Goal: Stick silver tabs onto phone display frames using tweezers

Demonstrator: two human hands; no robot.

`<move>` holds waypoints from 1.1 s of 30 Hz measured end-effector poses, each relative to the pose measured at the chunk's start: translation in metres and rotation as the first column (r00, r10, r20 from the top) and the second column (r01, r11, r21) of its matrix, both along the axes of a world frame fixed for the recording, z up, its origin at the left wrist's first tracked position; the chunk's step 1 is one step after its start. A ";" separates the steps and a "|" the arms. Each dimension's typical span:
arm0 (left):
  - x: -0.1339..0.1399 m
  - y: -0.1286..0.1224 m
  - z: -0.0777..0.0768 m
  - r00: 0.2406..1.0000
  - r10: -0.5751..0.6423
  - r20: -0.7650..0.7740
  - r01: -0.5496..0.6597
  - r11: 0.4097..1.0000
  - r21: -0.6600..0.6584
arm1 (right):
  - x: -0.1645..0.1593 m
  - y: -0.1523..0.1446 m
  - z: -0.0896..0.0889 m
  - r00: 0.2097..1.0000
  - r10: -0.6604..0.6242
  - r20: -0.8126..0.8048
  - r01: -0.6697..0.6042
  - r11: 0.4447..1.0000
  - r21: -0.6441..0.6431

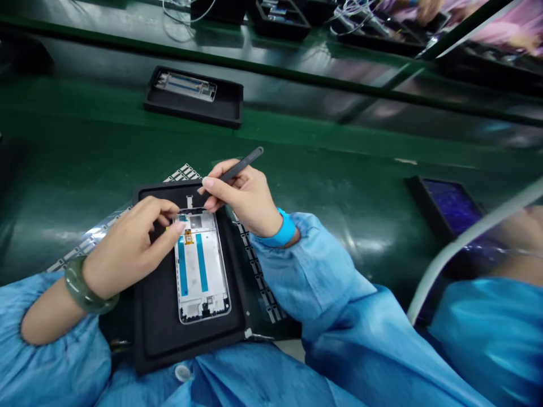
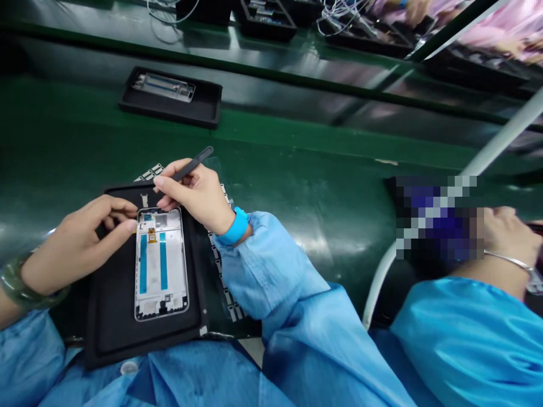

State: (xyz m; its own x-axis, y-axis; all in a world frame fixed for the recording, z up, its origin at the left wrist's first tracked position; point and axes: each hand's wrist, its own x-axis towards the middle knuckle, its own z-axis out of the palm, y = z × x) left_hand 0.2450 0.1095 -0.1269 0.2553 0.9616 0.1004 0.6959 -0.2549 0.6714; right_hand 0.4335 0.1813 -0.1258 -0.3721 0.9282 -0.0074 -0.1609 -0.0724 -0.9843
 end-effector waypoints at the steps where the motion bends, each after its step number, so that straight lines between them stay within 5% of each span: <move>1: -0.004 0.000 -0.006 0.996 -0.048 -0.082 0.056 0.994 0.099 | 0.000 0.001 -0.005 1.000 -0.009 0.005 0.009 1.000 -0.027; 4: -0.011 -0.002 -0.023 0.951 -0.157 -0.265 0.218 0.951 0.218 | -0.002 0.000 -0.017 0.999 -0.019 0.047 0.023 0.996 -0.089; 7: -0.012 -0.004 -0.032 0.931 -0.169 -0.323 0.245 0.947 0.210 | -0.001 -0.003 -0.024 0.995 -0.016 0.100 0.026 0.995 -0.097; 33: -0.010 -0.008 -0.024 0.933 -0.173 -0.316 0.239 0.954 0.183 | 0.002 -0.013 -0.027 0.954 -0.016 0.299 -0.027 0.990 0.138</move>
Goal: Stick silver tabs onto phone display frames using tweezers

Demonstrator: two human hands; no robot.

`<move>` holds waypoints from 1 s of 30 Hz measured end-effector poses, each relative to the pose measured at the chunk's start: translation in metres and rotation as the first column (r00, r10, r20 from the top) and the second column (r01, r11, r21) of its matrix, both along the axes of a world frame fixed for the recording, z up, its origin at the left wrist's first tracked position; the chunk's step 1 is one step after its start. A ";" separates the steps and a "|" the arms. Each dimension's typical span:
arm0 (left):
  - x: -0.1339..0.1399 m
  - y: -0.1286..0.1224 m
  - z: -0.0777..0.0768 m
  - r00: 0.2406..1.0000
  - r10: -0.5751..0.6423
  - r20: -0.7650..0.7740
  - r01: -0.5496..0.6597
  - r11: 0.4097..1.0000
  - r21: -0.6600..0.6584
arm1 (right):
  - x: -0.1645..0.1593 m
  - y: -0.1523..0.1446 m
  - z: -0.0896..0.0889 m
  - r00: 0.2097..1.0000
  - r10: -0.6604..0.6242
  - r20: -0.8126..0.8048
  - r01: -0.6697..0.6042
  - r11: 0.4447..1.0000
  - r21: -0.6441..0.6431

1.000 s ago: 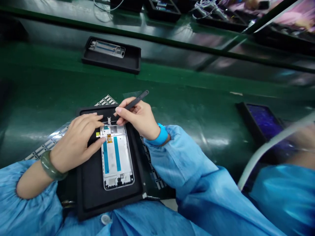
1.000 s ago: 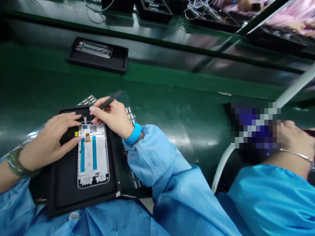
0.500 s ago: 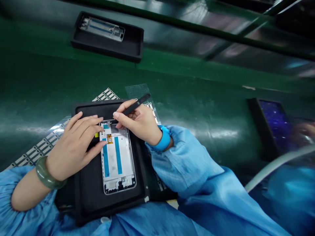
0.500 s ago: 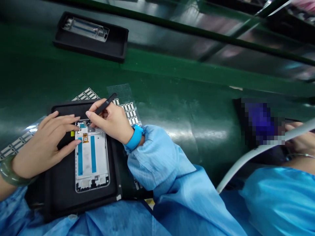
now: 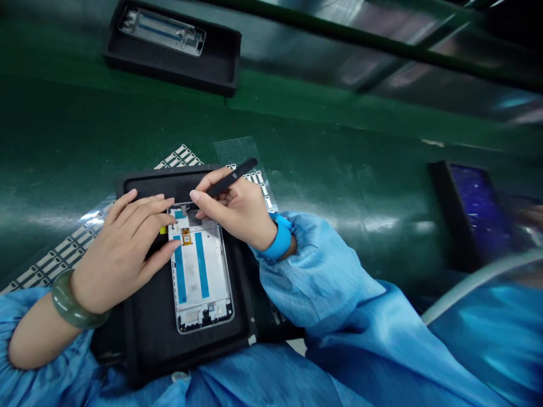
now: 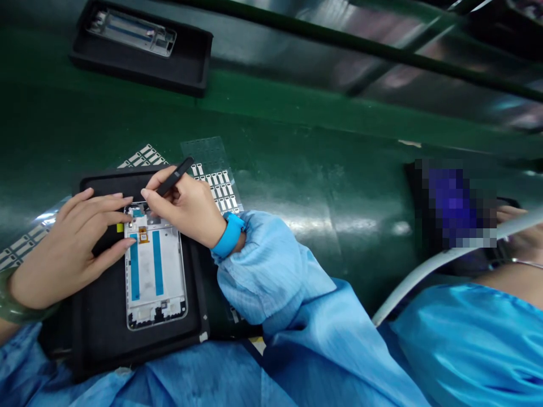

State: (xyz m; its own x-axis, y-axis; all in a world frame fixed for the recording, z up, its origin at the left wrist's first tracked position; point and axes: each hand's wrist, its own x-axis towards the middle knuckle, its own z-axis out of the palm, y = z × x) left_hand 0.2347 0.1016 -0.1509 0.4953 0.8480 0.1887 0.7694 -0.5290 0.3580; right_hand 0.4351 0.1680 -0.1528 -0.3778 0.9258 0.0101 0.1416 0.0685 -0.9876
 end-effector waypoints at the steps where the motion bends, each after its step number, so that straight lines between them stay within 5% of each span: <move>1: 0.000 0.000 0.000 1.000 -0.002 -0.002 0.002 1.000 0.002 | 0.000 0.000 0.000 1.000 0.001 0.007 -0.001 1.000 0.007; 30: 0.002 0.001 0.001 0.998 -0.026 -0.058 0.031 0.996 0.086 | 0.000 0.001 -0.003 0.996 0.004 0.090 -0.020 0.984 0.177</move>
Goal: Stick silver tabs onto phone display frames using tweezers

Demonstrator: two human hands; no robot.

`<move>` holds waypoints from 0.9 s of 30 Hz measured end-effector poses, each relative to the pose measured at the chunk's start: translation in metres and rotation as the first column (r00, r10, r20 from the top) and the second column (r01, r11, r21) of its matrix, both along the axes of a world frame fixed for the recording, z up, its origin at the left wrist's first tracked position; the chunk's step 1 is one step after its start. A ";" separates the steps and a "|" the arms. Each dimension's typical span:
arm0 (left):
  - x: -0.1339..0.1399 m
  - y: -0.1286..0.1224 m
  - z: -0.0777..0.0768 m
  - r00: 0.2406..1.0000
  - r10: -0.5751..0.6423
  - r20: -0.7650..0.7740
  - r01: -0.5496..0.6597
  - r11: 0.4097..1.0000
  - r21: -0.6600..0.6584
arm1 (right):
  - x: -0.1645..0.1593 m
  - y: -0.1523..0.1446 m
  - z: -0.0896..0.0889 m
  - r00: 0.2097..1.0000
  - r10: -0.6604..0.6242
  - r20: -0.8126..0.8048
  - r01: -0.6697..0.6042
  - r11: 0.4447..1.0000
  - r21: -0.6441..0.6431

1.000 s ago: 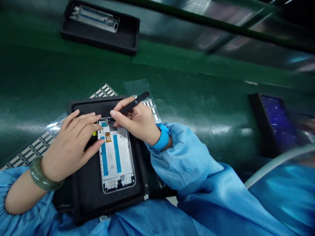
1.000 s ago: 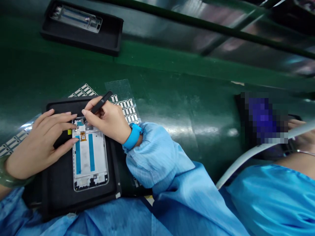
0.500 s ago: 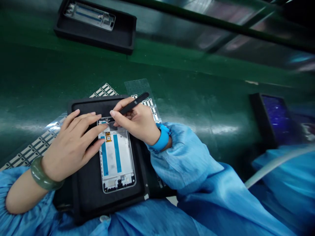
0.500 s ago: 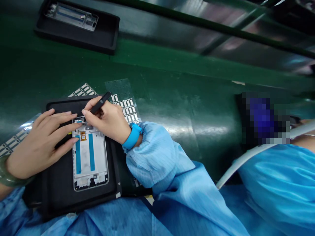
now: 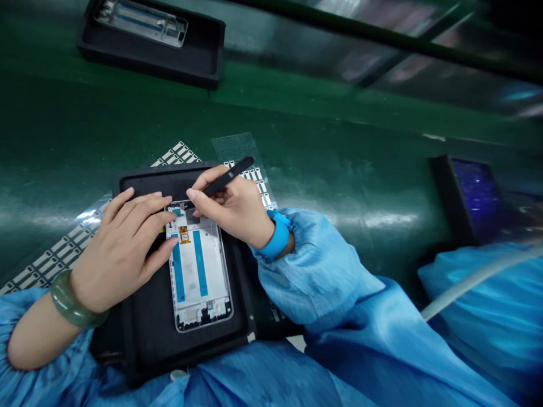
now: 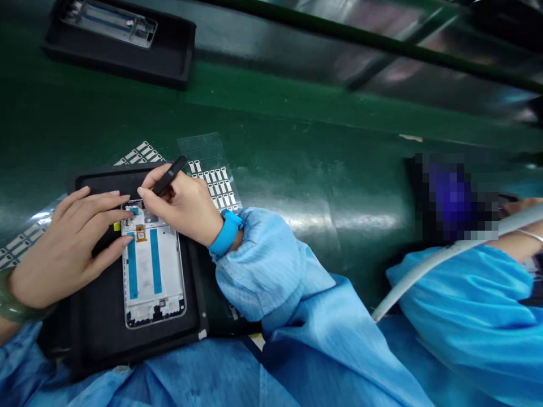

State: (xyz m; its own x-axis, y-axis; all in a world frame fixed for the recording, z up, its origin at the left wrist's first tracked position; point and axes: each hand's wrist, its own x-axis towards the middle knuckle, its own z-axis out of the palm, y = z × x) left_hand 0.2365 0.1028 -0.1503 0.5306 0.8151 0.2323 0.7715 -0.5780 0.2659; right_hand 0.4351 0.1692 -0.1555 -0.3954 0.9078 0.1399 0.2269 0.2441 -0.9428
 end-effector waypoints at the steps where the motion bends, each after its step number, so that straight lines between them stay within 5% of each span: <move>1: 0.000 0.000 0.000 1.000 -0.002 -0.001 0.002 1.000 0.002 | 0.000 0.000 0.000 1.000 -0.001 0.005 0.001 1.000 -0.002; 13: -0.001 0.001 0.000 1.000 -0.008 -0.010 0.008 1.000 0.011 | 0.001 0.002 -0.002 1.000 -0.003 0.010 0.002 0.999 0.054; 27: -0.001 0.000 0.000 1.000 -0.007 -0.018 0.007 1.000 0.013 | -0.001 0.000 -0.002 0.996 -0.012 -0.086 0.006 0.998 -0.065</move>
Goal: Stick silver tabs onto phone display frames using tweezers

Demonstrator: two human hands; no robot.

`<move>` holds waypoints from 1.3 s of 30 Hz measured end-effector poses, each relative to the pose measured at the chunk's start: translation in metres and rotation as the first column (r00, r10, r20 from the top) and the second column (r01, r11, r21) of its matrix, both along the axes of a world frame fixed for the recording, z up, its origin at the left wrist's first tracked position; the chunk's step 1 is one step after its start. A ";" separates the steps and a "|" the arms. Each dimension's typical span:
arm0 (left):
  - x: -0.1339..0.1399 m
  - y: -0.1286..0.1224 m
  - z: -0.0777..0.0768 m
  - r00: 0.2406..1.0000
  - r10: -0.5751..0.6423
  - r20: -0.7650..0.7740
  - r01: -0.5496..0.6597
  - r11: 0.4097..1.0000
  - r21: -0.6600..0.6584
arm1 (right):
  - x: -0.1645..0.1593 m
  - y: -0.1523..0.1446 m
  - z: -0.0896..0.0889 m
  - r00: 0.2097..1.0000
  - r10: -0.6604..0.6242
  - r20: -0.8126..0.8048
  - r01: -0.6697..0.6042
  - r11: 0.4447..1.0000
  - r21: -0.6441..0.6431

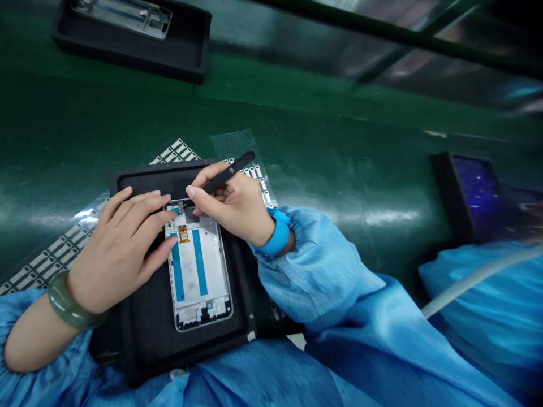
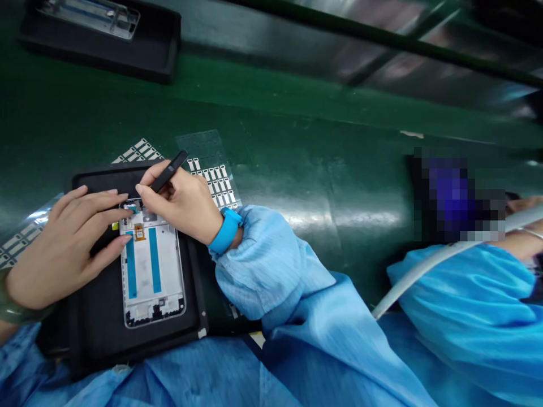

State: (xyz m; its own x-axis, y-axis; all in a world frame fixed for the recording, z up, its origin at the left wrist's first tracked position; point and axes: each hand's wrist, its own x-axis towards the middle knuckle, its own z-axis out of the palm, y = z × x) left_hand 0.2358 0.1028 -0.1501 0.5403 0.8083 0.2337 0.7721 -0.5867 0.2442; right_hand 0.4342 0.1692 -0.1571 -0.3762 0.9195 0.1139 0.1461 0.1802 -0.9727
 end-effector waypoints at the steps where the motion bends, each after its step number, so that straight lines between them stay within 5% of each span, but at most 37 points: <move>1: 0.000 0.000 0.000 1.000 -0.001 -0.001 0.001 1.000 -0.001 | 0.000 0.000 0.000 1.000 0.003 0.006 -0.003 1.000 0.012; 22: 0.007 -0.002 0.005 0.994 0.010 -0.106 -0.004 0.999 0.047 | 0.000 -0.001 0.003 0.990 -0.020 0.137 0.005 0.994 0.106; 30: 0.012 -0.003 0.003 0.993 0.043 -0.106 -0.037 0.998 0.055 | -0.002 0.007 0.005 0.984 -0.099 -0.146 0.086 0.992 -0.095; 39: 0.014 -0.004 0.002 0.992 0.063 -0.108 -0.058 0.997 0.048 | -0.001 0.013 -0.001 0.994 0.026 -0.105 -0.031 0.999 -0.043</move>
